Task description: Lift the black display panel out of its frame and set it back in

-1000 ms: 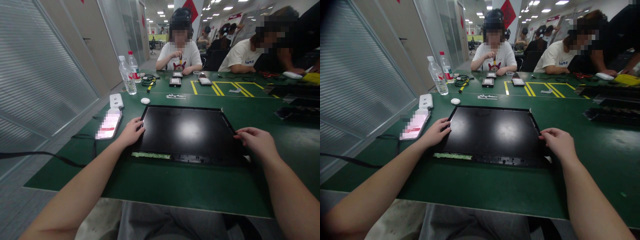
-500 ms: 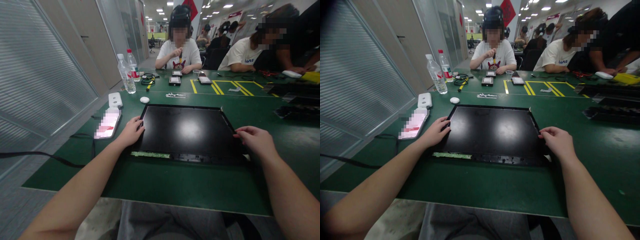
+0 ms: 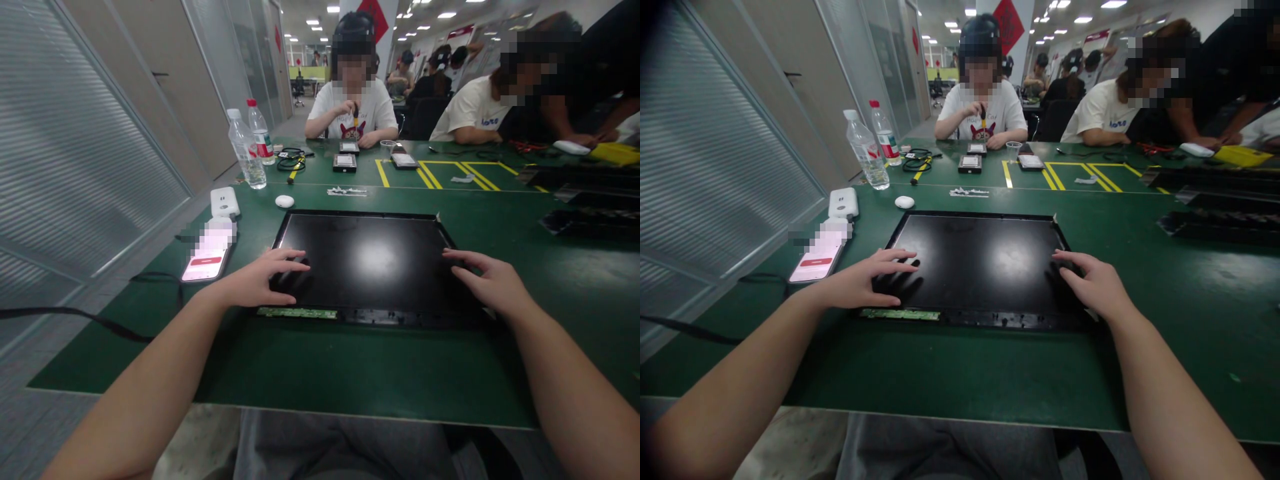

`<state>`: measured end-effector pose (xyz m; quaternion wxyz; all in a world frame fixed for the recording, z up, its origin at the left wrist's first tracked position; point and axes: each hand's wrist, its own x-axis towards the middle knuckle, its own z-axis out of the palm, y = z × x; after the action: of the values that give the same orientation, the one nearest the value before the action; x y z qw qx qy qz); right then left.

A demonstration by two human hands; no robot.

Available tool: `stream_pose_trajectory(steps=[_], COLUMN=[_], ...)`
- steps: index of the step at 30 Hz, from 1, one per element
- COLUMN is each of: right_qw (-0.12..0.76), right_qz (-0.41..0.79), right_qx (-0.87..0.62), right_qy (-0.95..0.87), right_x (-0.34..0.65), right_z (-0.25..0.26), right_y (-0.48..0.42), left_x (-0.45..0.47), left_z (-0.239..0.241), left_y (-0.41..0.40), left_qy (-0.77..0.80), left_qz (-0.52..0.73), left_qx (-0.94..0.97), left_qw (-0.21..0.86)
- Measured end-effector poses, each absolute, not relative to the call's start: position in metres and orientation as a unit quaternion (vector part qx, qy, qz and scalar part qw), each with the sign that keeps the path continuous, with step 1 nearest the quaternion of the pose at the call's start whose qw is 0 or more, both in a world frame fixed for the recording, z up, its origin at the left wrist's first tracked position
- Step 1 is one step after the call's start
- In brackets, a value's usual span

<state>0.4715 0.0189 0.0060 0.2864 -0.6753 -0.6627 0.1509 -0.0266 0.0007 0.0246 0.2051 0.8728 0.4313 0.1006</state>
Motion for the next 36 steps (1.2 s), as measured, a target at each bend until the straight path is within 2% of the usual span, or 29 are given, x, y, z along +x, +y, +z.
stream_pose_trajectory(steps=[4,10,20,36], right_qw=[0.229,0.257,0.260,0.271], right_qz=[0.165,0.174,0.183,0.203], right_qx=[-0.687,-0.653,-0.649,-0.665], right_qy=[-0.669,-0.691,-0.691,-0.665], right_x=[0.473,0.478,0.481,0.474], right_z=[0.001,-0.005,-0.007,-0.001], right_y=[0.020,0.024,0.025,0.022], left_x=[-0.030,-0.031,-0.026,-0.026], left_z=[0.024,0.027,0.030,0.029], left_y=[0.003,0.003,0.000,0.001], left_qy=[0.429,0.426,0.408,0.425], left_qz=[0.097,0.081,0.120,0.106], left_qx=[0.873,0.872,0.878,0.871], left_qw=[0.212,0.226,0.221,0.223])
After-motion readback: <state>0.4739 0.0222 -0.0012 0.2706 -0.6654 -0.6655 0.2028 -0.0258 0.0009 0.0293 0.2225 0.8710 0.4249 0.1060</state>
